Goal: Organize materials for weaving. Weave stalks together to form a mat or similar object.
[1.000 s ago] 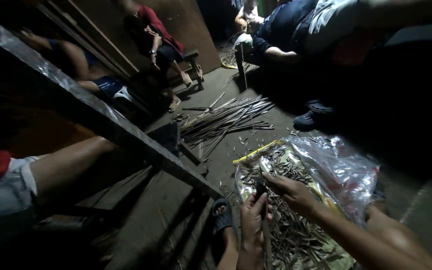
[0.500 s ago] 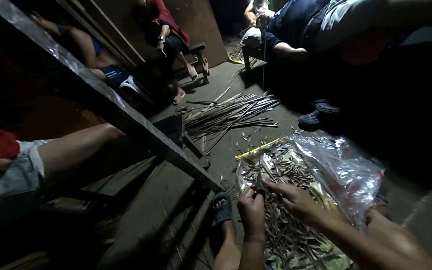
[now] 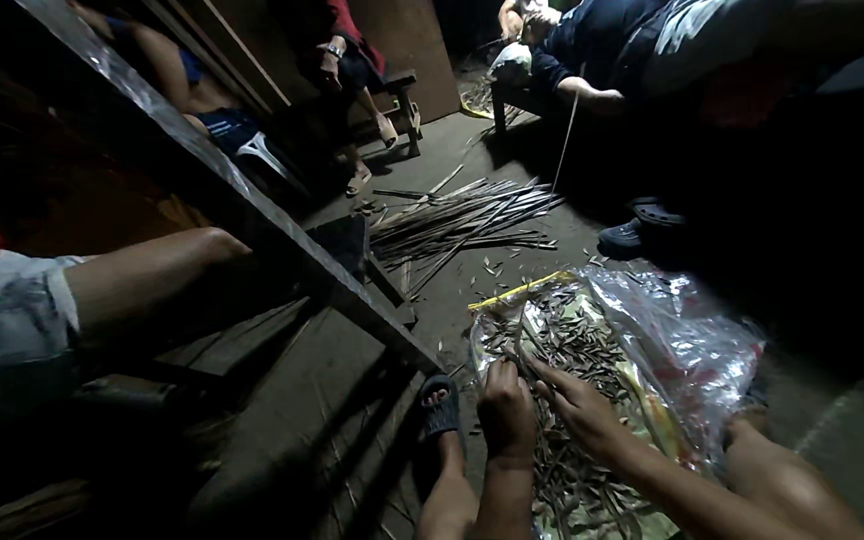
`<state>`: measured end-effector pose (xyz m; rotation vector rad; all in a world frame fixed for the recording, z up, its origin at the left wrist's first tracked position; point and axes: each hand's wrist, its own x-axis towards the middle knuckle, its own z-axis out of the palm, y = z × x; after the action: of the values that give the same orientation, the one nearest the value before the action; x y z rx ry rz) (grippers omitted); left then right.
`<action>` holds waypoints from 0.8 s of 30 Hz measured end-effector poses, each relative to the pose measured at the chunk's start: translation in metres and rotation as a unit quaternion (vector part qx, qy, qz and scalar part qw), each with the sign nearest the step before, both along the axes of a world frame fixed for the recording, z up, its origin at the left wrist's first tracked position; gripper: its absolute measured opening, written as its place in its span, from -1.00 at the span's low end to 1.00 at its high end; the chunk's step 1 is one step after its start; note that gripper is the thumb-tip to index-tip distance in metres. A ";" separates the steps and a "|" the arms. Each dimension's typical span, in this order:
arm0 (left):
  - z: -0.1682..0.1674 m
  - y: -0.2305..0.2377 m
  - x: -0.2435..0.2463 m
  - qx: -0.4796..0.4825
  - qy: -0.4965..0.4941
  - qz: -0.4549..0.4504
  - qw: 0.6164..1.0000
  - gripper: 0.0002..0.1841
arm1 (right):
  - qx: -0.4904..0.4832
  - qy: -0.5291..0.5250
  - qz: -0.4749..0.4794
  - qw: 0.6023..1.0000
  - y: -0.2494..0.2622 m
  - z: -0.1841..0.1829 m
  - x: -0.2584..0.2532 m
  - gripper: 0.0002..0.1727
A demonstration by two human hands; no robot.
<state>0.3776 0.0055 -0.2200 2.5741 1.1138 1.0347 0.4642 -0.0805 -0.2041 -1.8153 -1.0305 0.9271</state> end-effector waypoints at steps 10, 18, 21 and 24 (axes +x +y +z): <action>0.001 -0.008 0.003 -0.024 -0.021 -0.032 0.999 -0.87 | -0.024 -0.085 -0.034 0.995 0.005 0.000 0.006 -0.47; 0.005 -0.014 0.000 -0.086 -0.044 -0.047 0.994 -0.83 | 0.038 -0.280 -0.103 0.954 0.008 -0.018 0.009 -0.47; 0.006 -0.017 -0.006 -0.132 -0.050 -0.061 0.988 -0.77 | -0.033 -0.201 -0.122 0.971 0.011 -0.012 0.039 -0.46; 0.008 -0.011 -0.010 -0.211 -0.080 -0.056 0.972 -0.78 | 0.024 0.004 -0.151 0.988 0.008 -0.011 0.057 -0.44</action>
<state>0.3676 -0.0056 -0.2119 2.1508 1.0053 0.8523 0.5216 -0.0729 -0.2154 -1.8620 -0.7383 0.7180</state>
